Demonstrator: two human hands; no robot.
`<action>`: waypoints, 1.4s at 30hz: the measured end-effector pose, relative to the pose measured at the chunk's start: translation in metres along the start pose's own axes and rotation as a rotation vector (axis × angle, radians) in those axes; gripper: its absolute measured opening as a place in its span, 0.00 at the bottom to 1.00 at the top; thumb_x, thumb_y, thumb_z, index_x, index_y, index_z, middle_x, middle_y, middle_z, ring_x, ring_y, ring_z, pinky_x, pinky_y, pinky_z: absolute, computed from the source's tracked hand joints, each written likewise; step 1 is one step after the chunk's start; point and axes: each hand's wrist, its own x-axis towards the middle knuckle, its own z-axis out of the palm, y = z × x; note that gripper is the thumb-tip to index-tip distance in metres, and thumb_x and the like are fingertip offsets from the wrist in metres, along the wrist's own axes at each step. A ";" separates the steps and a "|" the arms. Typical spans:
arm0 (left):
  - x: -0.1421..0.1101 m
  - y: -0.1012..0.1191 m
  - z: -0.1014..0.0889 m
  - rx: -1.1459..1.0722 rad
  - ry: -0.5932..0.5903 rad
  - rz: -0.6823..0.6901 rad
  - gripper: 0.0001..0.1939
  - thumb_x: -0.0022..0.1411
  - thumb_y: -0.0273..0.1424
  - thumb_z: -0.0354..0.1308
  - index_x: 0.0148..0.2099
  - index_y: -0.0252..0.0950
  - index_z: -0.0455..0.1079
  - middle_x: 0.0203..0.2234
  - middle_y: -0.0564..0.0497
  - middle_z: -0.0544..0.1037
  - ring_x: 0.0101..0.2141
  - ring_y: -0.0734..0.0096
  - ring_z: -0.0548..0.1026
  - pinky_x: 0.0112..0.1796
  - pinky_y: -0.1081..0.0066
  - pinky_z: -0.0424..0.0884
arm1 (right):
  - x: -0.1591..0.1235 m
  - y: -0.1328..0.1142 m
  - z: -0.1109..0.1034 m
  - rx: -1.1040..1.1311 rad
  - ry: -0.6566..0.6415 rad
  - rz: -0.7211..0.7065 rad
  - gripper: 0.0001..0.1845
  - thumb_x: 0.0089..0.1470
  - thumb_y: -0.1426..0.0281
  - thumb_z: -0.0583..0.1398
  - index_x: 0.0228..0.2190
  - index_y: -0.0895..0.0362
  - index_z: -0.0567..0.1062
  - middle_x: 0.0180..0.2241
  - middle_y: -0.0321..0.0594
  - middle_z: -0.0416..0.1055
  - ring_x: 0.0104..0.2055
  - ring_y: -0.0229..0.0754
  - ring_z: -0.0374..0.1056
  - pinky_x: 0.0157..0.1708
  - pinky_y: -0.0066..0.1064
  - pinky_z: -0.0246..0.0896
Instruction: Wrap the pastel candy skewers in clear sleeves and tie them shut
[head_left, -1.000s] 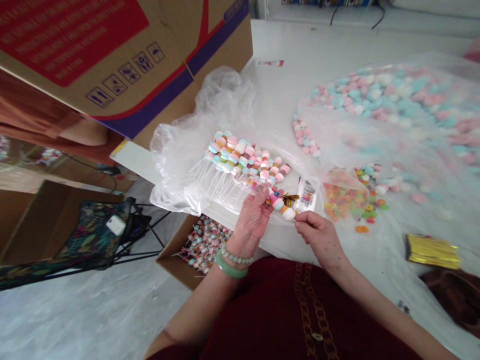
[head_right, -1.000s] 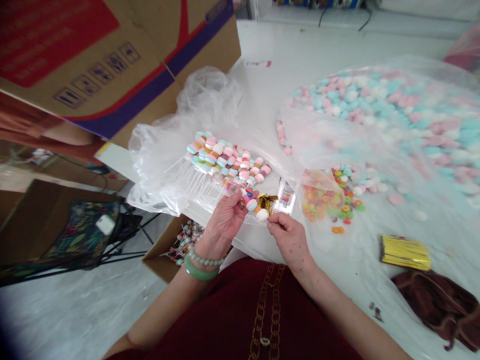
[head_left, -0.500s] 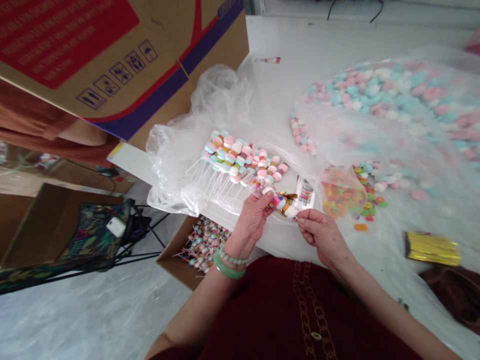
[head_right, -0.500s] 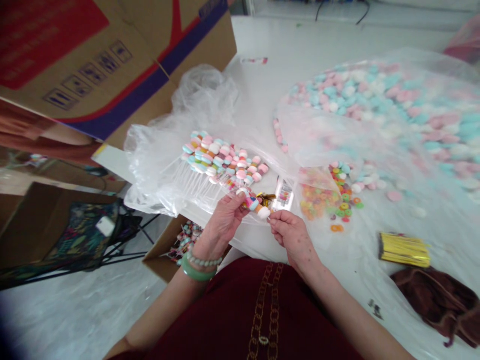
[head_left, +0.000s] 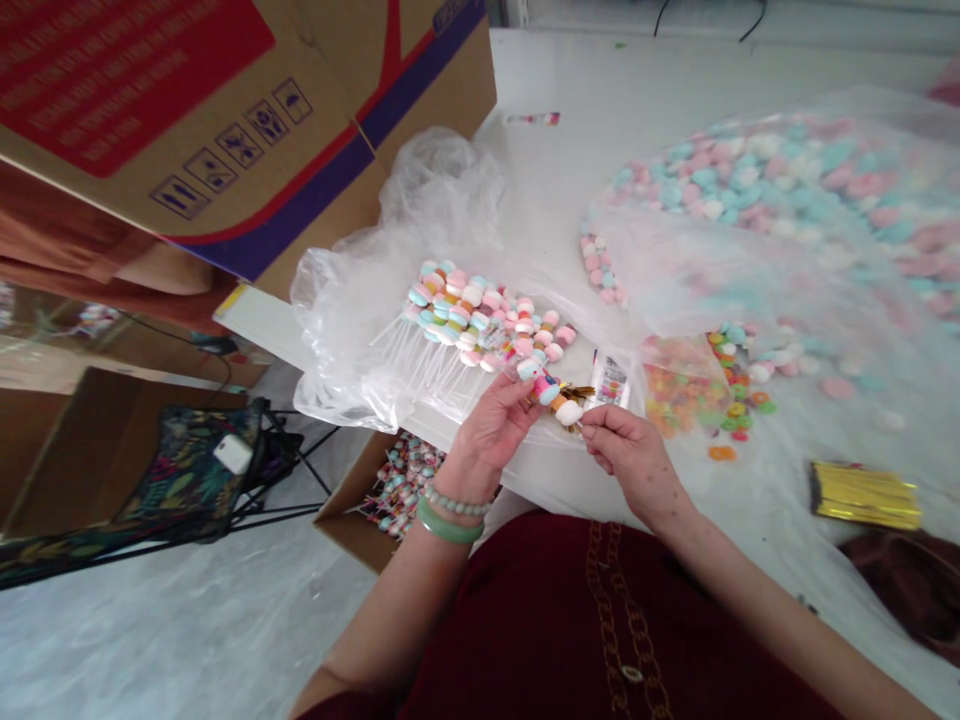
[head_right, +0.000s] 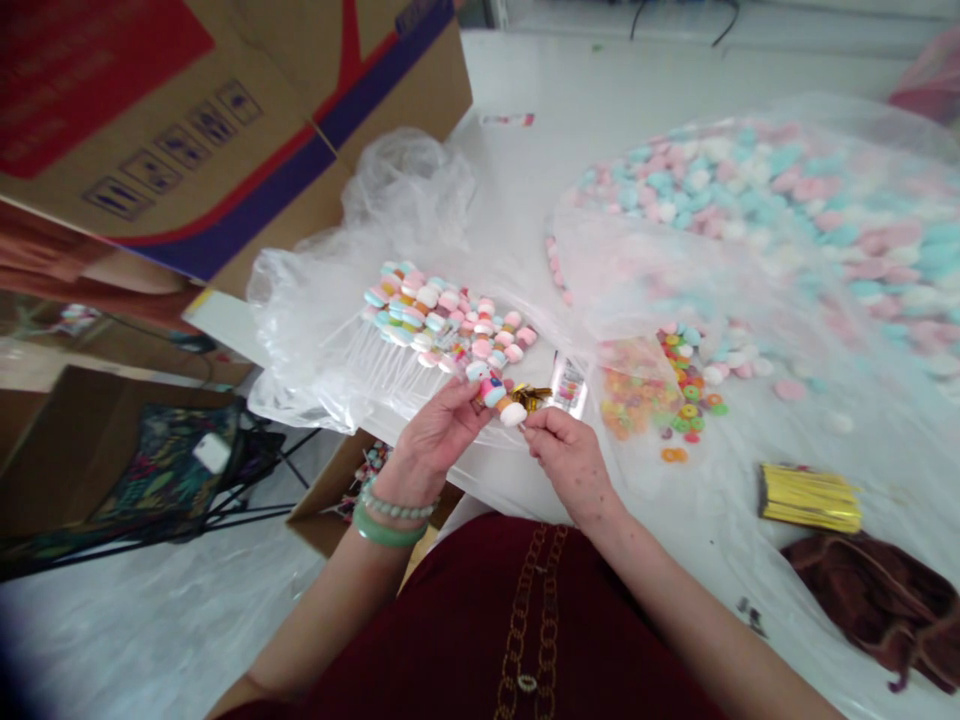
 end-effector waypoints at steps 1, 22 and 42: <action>0.000 0.004 0.001 -0.013 -0.010 0.003 0.14 0.52 0.17 0.60 0.42 0.34 0.71 0.35 0.50 0.79 0.37 0.70 0.78 0.41 0.70 0.74 | 0.001 0.000 0.000 0.038 -0.004 0.023 0.07 0.45 0.65 0.60 0.25 0.56 0.73 0.17 0.29 0.60 0.19 0.32 0.50 0.19 0.27 0.41; -0.006 -0.015 0.013 0.003 0.027 0.038 0.09 0.56 0.32 0.64 0.37 0.31 0.72 0.28 0.49 0.78 0.32 0.69 0.78 0.37 0.70 0.75 | 0.005 -0.002 0.008 -0.310 0.101 -0.194 0.08 0.50 0.65 0.57 0.24 0.54 0.72 0.21 0.31 0.64 0.26 0.38 0.59 0.29 0.29 0.52; -0.043 -0.026 0.020 0.324 0.003 0.216 0.14 0.51 0.38 0.66 0.29 0.32 0.69 0.18 0.55 0.70 0.20 0.79 0.68 0.25 0.76 0.65 | -0.026 -0.004 0.008 -0.411 0.142 -0.273 0.08 0.51 0.65 0.56 0.26 0.54 0.72 0.20 0.32 0.65 0.24 0.39 0.61 0.26 0.29 0.54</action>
